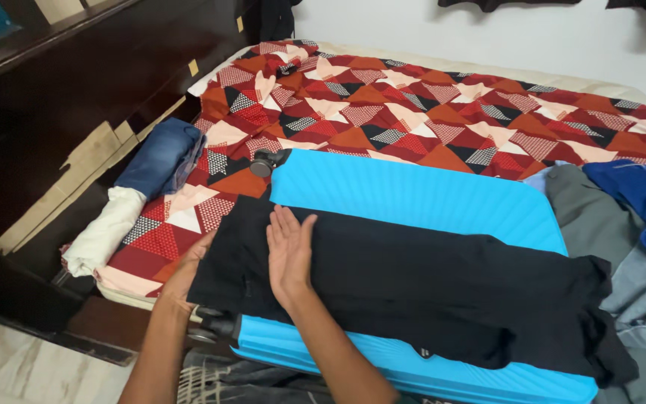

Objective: The person buttons a black shirt, spreads it out on top of a blue suitcase, and then folds the sleeves and body of the shirt into a compact shape.

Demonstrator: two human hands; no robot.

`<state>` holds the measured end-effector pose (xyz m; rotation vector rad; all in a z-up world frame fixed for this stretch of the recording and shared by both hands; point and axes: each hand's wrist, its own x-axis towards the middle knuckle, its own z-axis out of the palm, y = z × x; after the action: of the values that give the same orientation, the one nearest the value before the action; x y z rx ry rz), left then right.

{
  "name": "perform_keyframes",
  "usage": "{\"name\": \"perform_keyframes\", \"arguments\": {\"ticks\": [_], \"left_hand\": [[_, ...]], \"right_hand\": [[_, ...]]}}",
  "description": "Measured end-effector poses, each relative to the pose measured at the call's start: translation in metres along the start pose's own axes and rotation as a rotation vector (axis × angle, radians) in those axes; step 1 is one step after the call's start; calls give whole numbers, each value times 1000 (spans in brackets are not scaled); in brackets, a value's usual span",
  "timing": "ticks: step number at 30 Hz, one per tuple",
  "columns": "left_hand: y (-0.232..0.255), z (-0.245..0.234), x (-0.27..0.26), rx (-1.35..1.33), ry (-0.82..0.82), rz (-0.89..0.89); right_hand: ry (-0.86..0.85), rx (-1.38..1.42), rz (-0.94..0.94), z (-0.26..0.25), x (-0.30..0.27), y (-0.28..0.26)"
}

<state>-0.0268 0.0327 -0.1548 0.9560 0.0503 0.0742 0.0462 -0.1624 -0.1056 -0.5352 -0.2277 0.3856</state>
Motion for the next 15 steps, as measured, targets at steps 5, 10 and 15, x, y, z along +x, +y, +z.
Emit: {"name": "perform_keyframes", "arguments": {"ticks": [5, 10, 15], "left_hand": [[1, 28, 9, 189, -75, 231], [11, 80, 28, 393, 3, 447], [-13, 108, 57, 574, 22, 405]], "right_hand": [[-19, -25, 1, -6, -2, -3], [-3, -137, -15, 1, -2, -3], [39, -86, 92, -3, -4, 2]]}}
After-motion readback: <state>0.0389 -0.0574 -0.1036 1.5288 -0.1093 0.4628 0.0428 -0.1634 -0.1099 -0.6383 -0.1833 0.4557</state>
